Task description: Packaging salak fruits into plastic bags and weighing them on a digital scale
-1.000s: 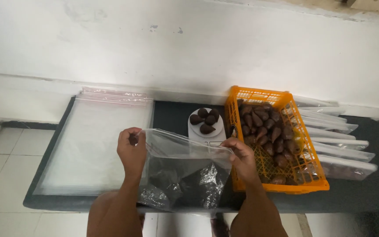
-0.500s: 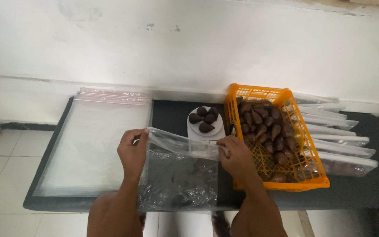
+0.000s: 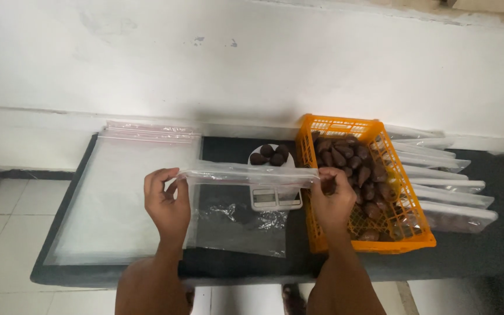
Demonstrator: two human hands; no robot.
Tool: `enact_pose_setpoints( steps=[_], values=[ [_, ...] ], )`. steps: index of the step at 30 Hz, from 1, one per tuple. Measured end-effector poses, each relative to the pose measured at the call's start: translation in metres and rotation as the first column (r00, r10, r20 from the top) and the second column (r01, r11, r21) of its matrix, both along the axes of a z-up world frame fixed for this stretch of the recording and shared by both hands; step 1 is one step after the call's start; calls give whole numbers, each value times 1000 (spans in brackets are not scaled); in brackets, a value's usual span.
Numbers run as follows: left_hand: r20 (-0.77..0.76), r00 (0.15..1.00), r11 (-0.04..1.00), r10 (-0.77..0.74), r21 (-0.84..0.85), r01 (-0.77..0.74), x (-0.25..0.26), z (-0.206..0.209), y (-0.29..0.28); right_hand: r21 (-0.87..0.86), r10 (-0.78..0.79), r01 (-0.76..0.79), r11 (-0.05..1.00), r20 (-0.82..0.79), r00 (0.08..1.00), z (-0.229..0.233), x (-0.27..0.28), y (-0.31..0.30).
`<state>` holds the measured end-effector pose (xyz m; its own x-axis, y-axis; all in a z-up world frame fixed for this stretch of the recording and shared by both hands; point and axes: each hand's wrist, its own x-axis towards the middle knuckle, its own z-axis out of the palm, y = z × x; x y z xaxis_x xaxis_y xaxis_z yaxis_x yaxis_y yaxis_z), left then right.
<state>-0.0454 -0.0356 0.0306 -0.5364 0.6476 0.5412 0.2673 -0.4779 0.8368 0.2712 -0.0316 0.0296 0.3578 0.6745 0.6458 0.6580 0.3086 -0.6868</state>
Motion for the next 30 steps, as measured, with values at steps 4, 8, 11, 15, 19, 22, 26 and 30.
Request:
enact_pose_setpoints(
  steps=[4,8,11,15,19,22,26,30],
  values=[
    [-79,996,998,44,42,-41,-23,36,15,19,4,-4,1000,-16,1000,41,-13,17],
    [-205,979,999,4,-46,-13,-64,82,38,97,14,-18,995,39,999,81,-40,49],
    [-344,939,998,-18,46,36,-86,141,30,223,47,-59,973,60,997,117,-63,61],
    [-421,903,915,-88,325,240,-92,199,-25,425,106,-127,896,75,992,156,-85,27],
    [-378,925,901,-22,393,183,-92,149,-68,447,75,-121,886,121,990,108,-83,1],
    [-352,936,944,-30,297,141,-93,86,-80,415,135,-244,876,274,952,55,-78,5],
    [-296,954,991,51,-105,-85,-93,1,-76,35,290,-296,955,115,950,-14,-78,-9],
    [-266,964,888,9,-441,-130,-95,-49,-45,-212,202,-177,961,103,974,-79,-73,-1]
  ],
)
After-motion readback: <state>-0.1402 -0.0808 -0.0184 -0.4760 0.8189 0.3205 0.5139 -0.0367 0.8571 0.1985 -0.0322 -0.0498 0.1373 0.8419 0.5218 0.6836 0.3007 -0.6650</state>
